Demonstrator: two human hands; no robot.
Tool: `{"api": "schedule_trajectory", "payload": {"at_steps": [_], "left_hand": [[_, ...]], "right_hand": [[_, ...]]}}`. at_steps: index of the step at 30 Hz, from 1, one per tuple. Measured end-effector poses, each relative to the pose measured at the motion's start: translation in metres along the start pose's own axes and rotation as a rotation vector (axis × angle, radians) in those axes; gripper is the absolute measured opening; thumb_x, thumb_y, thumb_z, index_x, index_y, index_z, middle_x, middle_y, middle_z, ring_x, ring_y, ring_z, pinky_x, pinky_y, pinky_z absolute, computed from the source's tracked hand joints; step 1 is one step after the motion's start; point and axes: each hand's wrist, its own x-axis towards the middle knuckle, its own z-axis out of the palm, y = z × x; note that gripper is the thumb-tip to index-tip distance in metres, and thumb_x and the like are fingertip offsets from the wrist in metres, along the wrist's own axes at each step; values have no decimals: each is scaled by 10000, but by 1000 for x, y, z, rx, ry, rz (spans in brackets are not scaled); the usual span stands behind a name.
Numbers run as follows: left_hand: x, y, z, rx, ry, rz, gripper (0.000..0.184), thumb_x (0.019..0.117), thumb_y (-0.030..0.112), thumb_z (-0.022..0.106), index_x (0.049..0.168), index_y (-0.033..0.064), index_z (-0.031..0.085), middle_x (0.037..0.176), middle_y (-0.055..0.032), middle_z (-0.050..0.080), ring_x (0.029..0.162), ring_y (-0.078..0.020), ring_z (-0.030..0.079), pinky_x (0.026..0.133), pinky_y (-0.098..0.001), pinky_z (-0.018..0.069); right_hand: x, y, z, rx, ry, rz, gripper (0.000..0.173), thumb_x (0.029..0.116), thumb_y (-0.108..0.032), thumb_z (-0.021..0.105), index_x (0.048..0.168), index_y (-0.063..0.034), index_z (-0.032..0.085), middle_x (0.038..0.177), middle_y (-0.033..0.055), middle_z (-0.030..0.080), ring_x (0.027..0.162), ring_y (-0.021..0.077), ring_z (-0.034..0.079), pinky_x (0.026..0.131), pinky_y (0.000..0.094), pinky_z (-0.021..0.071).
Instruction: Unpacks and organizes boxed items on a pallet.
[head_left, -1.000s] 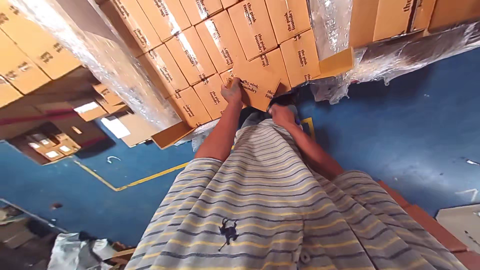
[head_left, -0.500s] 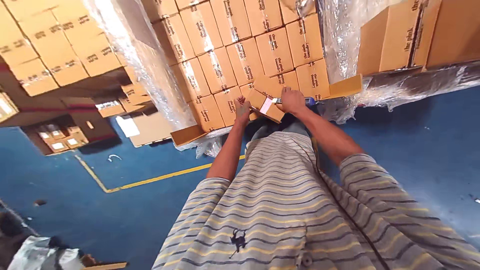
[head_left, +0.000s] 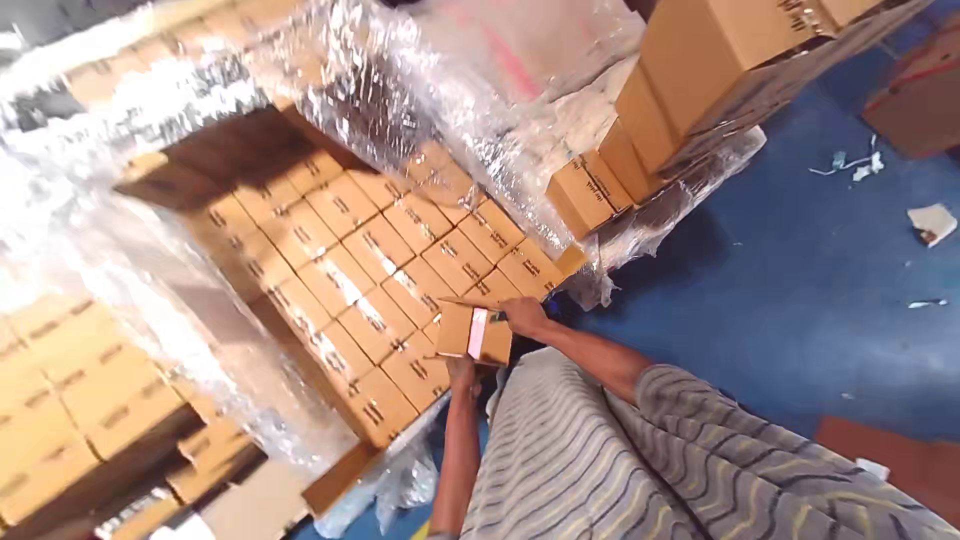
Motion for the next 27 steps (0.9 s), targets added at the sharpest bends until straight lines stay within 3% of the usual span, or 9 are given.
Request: {"api": "schedule_trajectory", "payload": {"at_steps": [3,6,12,15,17,20,22,24,27], "left_hand": [[-53,40,3,119,-66,94,406,1086,97,411,1481,20,354,1137,-211,612,882,-281,669,718,-485,596],[-99,90,33,215,-188,277,359,1059,43,409,1414,-7,389,1021,-150,655,804,-214,701,677,-413,617],[-131,170,166,331,-427,540,229,1035,15,397,1253,-1,468,884,-50,675,733,-136,695,666,-343,621],[-125,197,256,458,-421,542,303,1094,104,369,1370,-6,422,1019,-128,638,848,-211,688,704,-412,614],[-115,201,312,555,-392,509,405,1115,206,373,1484,39,375,1275,-206,595,1072,-335,660,785,-545,600],[-90,188,384,832,-480,558,623,1116,413,346,1647,151,150,1673,-187,231,1469,-401,364,1050,-661,442],[-67,163,413,1114,-531,764,722,1104,419,368,1659,105,32,1684,-293,-62,1537,-505,111,1155,-668,310],[-46,133,424,1307,-427,1069,866,1052,438,480,1627,-29,30,1613,-419,-134,1486,-641,52,1182,-684,260],[-42,116,425,1418,-256,1189,937,1016,518,513,1623,-41,69,1632,-396,-103,1499,-618,78,1184,-687,260]], "right_hand": [[-54,17,-39,152,215,-64,351,915,-112,629,1258,-77,693,1152,179,725,1022,396,705,826,632,527],[-104,40,-87,238,623,-149,425,823,-64,702,1246,-80,731,1095,140,763,921,339,750,750,573,585],[-132,103,-194,100,1041,-107,444,803,-93,778,1245,-81,736,1129,122,765,866,307,756,679,518,602],[-119,151,-228,37,1118,-13,475,781,-33,773,1252,-69,728,1128,148,748,865,330,739,683,514,585],[-109,182,-239,58,1033,92,454,841,6,723,1285,-85,707,1182,145,722,925,348,725,738,539,584],[-95,223,-245,221,764,184,430,927,-19,646,1353,-73,652,1326,170,662,1130,399,671,911,607,540],[-88,245,-230,340,657,186,403,924,-54,660,1327,-53,659,1460,169,581,1267,414,600,993,644,496],[-89,261,-201,506,749,170,450,912,-114,700,1360,-104,664,1533,98,542,1358,344,556,1079,595,459],[-109,269,-147,966,956,339,304,999,-236,627,1252,-94,717,1237,101,720,1151,261,685,1020,498,534]]}}
